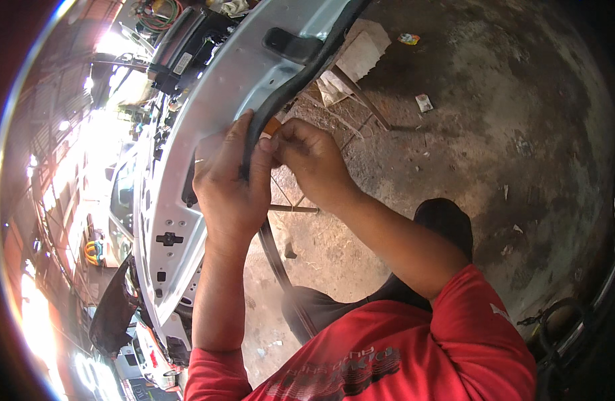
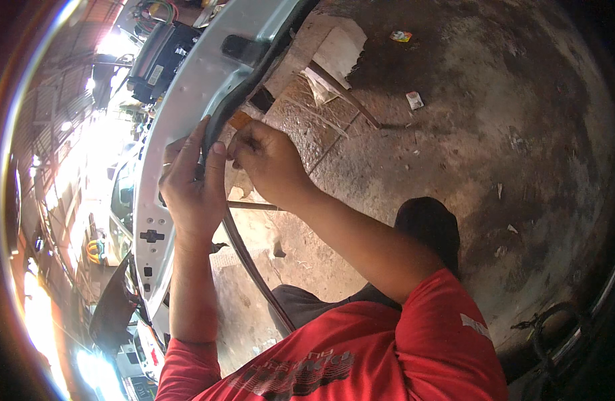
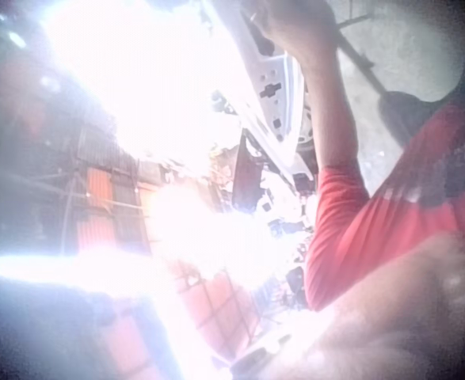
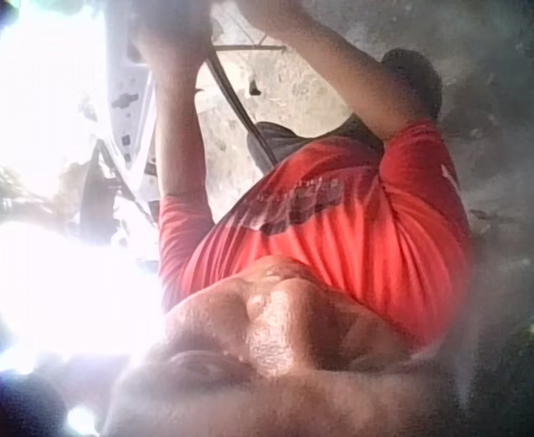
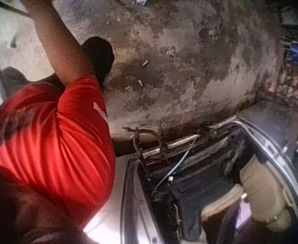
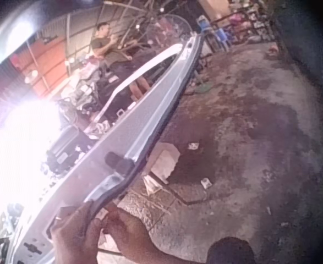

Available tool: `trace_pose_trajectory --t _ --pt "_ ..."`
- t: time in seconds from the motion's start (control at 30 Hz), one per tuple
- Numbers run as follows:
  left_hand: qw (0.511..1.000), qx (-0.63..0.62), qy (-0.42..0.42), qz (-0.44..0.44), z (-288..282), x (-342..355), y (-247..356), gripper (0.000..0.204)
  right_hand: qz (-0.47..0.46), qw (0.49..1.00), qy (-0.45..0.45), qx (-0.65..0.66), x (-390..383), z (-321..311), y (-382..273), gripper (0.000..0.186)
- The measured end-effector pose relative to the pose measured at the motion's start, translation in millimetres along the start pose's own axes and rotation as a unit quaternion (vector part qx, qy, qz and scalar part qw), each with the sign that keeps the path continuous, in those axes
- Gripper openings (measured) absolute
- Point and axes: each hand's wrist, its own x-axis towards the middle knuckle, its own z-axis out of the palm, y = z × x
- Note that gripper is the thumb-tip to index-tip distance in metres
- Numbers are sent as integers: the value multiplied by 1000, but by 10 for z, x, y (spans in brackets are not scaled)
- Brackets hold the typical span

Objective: The person removes a rubber seal from a car door, then uses a screwdriver to remove screws and a plastic clip from the door frame. They also pick up a small metal part from the car seat.

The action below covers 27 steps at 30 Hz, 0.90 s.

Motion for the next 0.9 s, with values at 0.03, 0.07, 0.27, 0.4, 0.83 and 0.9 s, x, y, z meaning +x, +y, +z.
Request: trace_pose_trajectory --t 0.03,0.07,0.27,0.4,0.83,0.9 --pt "1000 0 5 8 9 0 -22 40 13 1000 -8 -28 -39 -17 44 11" --pt "1000 0 10 17 16 3 -32 41 25 998 -16 -55 -76 -49 80 12" --pt "999 -19 21 32 49 -11 -84 43 38 997 23 55 -94 -137 -75 19" --pt "998 -16 24 53 77 -4 -139 43 22 982 22 187 28 19 -353 21" --pt "1000 -11 -10 3 41 -16 -105 41 77 989 -1 126 -48 41 -75 10" --pt "1000 -12 -8 3 42 -11 -93 41 114 988 -17 104 -185 19 -1 11"
